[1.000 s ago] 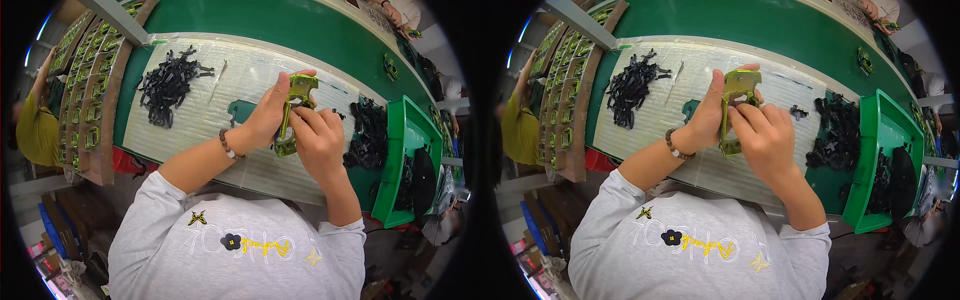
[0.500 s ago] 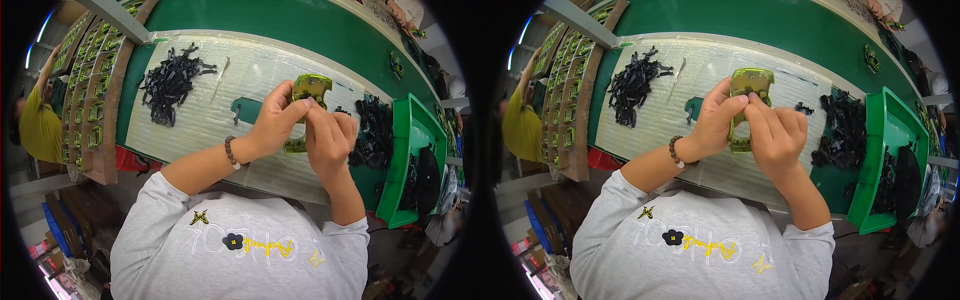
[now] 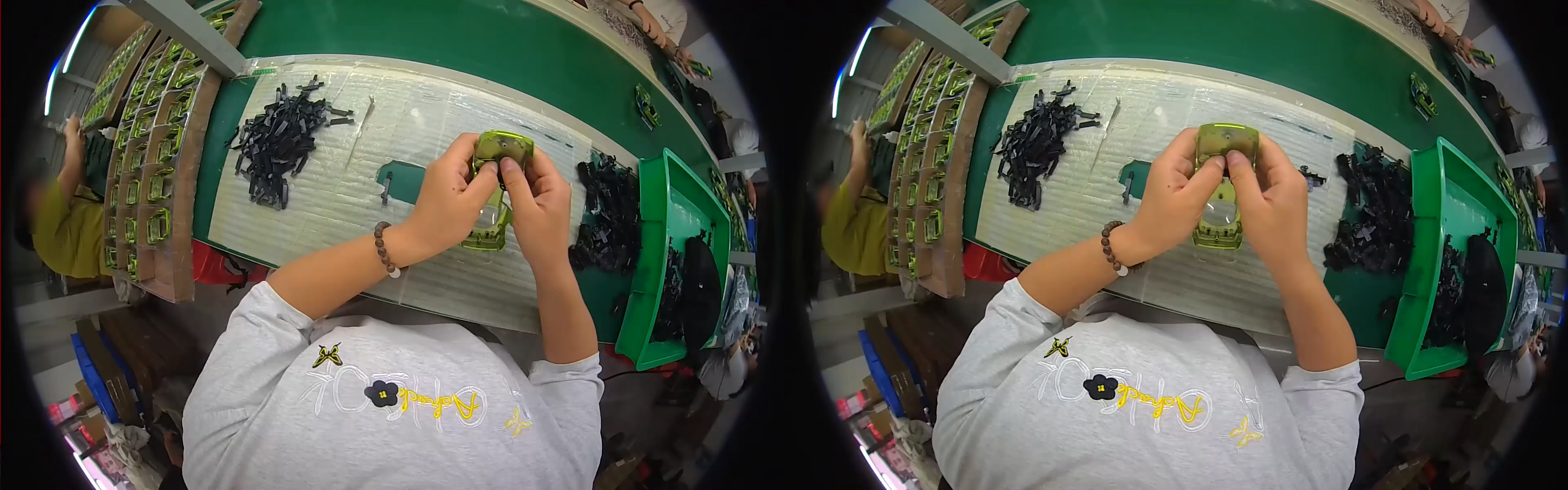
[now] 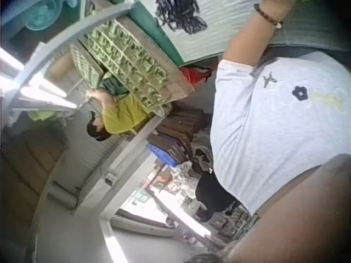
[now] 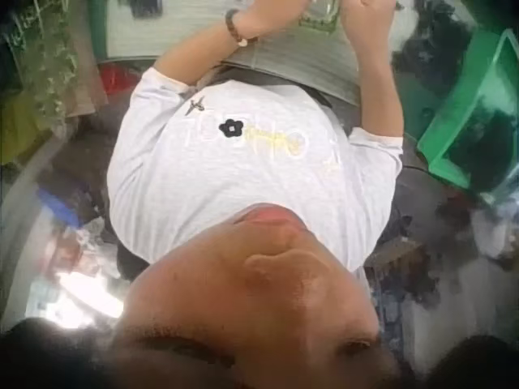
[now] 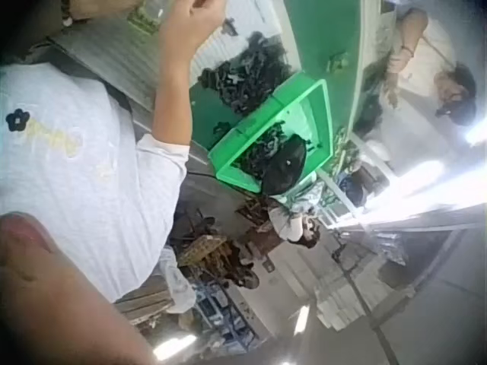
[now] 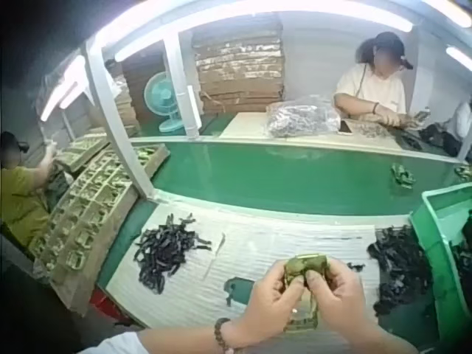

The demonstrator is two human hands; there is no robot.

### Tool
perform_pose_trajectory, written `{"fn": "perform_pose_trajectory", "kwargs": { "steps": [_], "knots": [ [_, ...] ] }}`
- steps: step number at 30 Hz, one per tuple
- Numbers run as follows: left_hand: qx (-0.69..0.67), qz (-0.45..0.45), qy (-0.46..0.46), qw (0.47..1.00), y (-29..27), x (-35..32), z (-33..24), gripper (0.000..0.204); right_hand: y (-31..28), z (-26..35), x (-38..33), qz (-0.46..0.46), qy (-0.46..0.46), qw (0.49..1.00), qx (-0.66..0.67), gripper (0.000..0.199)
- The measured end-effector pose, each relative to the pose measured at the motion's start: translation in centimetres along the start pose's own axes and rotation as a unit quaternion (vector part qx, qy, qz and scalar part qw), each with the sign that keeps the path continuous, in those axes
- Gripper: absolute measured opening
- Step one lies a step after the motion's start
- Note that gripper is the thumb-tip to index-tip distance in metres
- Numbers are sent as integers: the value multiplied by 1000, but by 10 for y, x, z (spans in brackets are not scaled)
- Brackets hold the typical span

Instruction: Assembling various plastic components of a toy car model on a production line.

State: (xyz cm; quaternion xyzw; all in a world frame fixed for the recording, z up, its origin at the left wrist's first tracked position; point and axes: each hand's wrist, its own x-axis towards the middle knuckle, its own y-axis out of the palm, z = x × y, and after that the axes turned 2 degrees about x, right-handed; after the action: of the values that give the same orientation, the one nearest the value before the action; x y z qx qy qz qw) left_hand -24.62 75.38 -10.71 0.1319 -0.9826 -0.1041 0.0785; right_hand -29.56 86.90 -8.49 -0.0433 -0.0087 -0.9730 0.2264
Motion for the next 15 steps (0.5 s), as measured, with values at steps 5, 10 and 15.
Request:
{"fn": "perform_pose_trajectory", "kwargs": {
  "steps": [5, 10, 15],
  "knots": [
    [-11, -26, 15, 999, 7, 2, 4, 13, 2, -2, 2, -26, -33, 999, 3, 20],
    [29, -28, 33, 999, 17, 23, 7, 12, -8, -10, 14, -58, -36, 996, 62, 20],
    [155, -101, 112, 976, 34, 116, 3, 22, -27, -8, 102, -85, -44, 993, 62, 25]
  ]
}}
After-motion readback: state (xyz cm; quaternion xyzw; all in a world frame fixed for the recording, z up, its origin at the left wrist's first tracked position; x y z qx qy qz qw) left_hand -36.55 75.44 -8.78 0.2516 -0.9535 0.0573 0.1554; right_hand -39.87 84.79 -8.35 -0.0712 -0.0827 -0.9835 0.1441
